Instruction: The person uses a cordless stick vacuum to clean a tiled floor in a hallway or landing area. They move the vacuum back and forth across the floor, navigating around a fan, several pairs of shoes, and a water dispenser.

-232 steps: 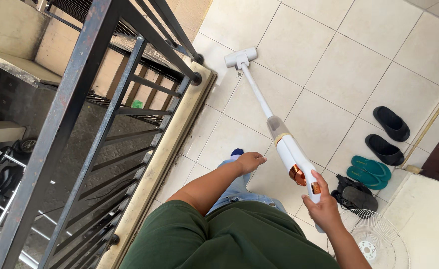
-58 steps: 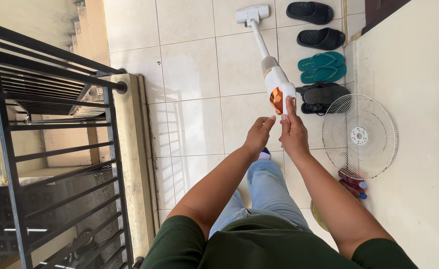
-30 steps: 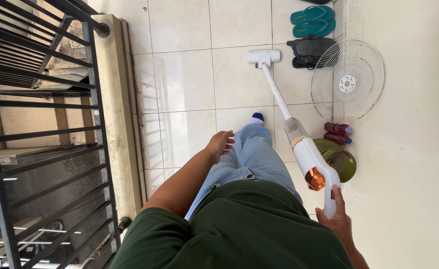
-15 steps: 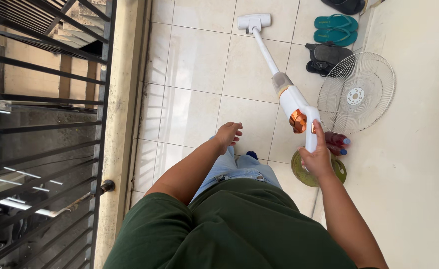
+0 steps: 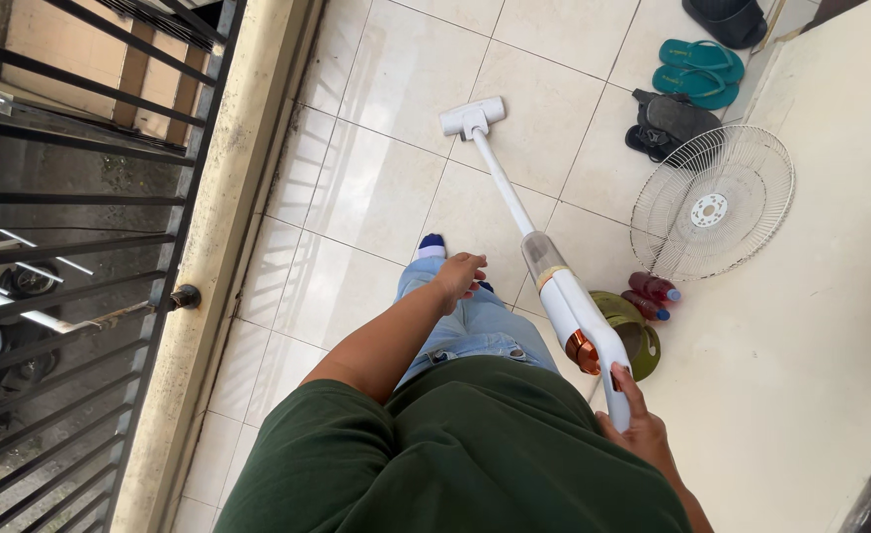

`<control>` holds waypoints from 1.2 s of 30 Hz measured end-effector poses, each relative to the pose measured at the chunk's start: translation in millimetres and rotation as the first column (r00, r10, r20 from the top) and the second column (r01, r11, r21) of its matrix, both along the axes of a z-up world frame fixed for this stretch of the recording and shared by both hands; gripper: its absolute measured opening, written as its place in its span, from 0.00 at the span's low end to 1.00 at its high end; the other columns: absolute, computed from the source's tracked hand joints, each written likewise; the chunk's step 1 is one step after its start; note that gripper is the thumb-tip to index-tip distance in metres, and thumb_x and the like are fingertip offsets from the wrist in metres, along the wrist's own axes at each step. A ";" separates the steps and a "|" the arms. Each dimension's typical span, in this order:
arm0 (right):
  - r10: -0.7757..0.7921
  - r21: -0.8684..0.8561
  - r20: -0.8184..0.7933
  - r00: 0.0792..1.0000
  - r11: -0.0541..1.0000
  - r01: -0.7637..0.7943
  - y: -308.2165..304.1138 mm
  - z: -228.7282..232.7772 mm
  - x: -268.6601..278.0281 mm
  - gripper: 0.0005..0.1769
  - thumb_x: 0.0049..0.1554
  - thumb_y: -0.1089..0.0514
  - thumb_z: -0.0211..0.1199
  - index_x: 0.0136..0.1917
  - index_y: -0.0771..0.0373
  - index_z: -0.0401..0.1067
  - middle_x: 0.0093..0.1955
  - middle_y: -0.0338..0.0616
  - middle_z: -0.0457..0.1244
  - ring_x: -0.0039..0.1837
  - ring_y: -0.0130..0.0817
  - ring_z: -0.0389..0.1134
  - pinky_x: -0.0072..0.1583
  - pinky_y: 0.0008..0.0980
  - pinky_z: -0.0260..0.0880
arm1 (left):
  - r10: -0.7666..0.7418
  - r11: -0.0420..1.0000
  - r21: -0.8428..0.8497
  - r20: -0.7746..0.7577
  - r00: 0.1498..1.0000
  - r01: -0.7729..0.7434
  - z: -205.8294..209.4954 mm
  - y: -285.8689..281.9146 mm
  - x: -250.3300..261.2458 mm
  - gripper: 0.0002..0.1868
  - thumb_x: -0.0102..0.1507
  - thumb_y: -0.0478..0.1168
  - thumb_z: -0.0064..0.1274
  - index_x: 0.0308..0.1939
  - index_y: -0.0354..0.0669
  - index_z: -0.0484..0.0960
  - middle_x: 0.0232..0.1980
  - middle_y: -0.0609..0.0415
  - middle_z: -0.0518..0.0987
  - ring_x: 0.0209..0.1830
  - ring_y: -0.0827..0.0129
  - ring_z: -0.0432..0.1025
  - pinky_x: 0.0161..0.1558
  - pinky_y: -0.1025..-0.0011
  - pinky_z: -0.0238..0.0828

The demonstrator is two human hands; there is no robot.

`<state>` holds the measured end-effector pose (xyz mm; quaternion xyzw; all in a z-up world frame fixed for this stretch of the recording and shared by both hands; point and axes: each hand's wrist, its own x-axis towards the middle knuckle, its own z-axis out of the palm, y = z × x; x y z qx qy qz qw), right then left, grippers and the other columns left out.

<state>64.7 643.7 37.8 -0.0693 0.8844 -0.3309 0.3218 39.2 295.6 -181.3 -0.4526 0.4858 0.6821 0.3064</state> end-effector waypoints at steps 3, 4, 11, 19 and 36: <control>0.012 0.064 0.021 1.000 0.998 -0.013 -25.0 -14.7 -37.3 0.50 0.51 0.61 0.65 0.81 0.36 0.47 0.70 0.55 0.63 0.61 0.54 0.71 0.60 0.43 0.72 | 0.050 0.999 0.009 -0.002 0.999 -0.050 3.9 6.0 4.1 0.21 0.66 0.55 0.48 0.56 0.48 0.79 0.48 0.55 0.78 0.41 0.68 0.68 0.46 0.66 0.68; -0.013 0.093 0.063 0.998 0.996 0.007 -40.1 -21.4 -55.6 0.50 0.53 0.61 0.65 0.81 0.34 0.47 0.68 0.55 0.65 0.60 0.52 0.73 0.61 0.43 0.72 | 0.062 0.998 0.010 -0.014 0.998 -0.062 6.3 6.5 6.2 0.21 0.66 0.55 0.48 0.56 0.48 0.79 0.48 0.55 0.78 0.42 0.69 0.68 0.46 0.66 0.68; 0.031 -0.142 0.067 0.997 0.990 -0.021 -176.1 -44.9 -164.6 0.57 0.53 0.70 0.59 0.82 0.28 0.39 0.69 0.55 0.63 0.32 0.37 0.69 0.33 0.37 0.72 | 0.108 0.994 -0.026 -0.041 0.993 -0.109 32.4 3.8 24.7 0.21 0.66 0.56 0.47 0.56 0.48 0.78 0.49 0.55 0.78 0.43 0.68 0.69 0.47 0.66 0.68; 0.178 -0.038 0.041 0.983 0.984 -0.176 -153.9 -37.9 -115.8 0.55 0.53 0.66 0.62 0.82 0.31 0.40 0.69 0.56 0.64 0.42 0.46 0.74 0.45 0.41 0.75 | 0.228 0.973 -0.024 -0.023 0.973 -0.229 36.5 -13.4 60.8 0.20 0.67 0.54 0.47 0.55 0.47 0.78 0.49 0.55 0.78 0.42 0.69 0.68 0.46 0.66 0.68; 0.011 0.002 0.145 0.989 1.000 -0.012 -290.5 -6.1 -66.4 0.56 0.53 0.68 0.61 0.82 0.27 0.40 0.68 0.53 0.63 0.33 0.38 0.68 0.34 0.37 0.70 | 0.176 0.984 0.028 -0.070 0.982 -0.175 35.6 -127.6 83.1 0.19 0.67 0.55 0.48 0.54 0.48 0.77 0.49 0.55 0.77 0.43 0.68 0.68 0.48 0.65 0.68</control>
